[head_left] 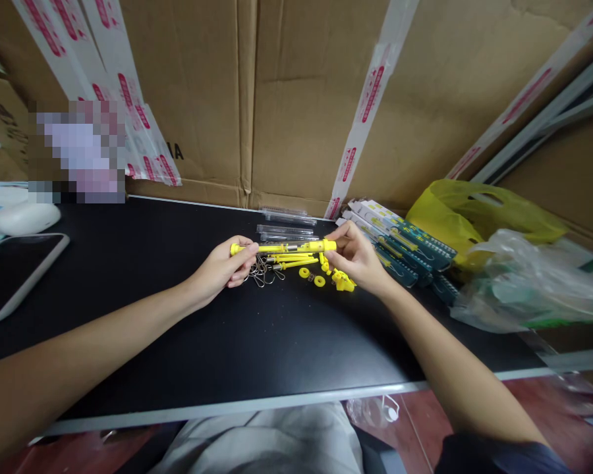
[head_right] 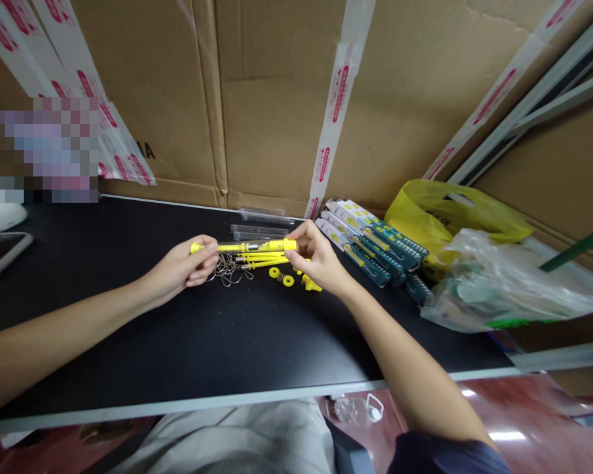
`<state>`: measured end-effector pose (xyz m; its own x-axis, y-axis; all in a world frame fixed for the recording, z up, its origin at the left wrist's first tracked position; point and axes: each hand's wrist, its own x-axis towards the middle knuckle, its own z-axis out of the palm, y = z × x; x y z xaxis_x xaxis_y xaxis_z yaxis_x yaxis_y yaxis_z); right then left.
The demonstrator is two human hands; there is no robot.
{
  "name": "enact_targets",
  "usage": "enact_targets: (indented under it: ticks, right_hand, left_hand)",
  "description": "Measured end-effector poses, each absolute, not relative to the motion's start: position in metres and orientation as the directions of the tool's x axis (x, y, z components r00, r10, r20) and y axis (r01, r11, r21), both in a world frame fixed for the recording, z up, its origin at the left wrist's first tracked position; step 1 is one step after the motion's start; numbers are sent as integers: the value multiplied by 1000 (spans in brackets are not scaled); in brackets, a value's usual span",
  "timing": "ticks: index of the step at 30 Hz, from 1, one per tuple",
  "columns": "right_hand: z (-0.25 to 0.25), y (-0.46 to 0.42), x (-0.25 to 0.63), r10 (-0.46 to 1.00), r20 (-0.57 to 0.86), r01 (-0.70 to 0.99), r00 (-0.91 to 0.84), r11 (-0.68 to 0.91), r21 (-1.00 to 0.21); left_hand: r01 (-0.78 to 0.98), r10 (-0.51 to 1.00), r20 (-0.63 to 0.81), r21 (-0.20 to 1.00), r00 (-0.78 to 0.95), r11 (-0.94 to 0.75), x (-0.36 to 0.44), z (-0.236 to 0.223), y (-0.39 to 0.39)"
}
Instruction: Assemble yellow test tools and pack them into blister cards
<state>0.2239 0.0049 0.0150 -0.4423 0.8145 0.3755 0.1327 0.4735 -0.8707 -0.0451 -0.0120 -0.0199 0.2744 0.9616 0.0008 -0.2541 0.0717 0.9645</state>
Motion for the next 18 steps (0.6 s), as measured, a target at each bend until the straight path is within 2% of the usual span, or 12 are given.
enact_targets:
  ticks: [9,18]
  right_hand:
    - [17,3,222,832,339,141,-440,437,-888]
    - [17,7,225,792,488,262,-367,591,-763]
  left_hand:
    - [-253,961,-4,964,277,77,-45,-20,-13]
    - [-267,962,-3,961,272,78,-45,-16,-15]
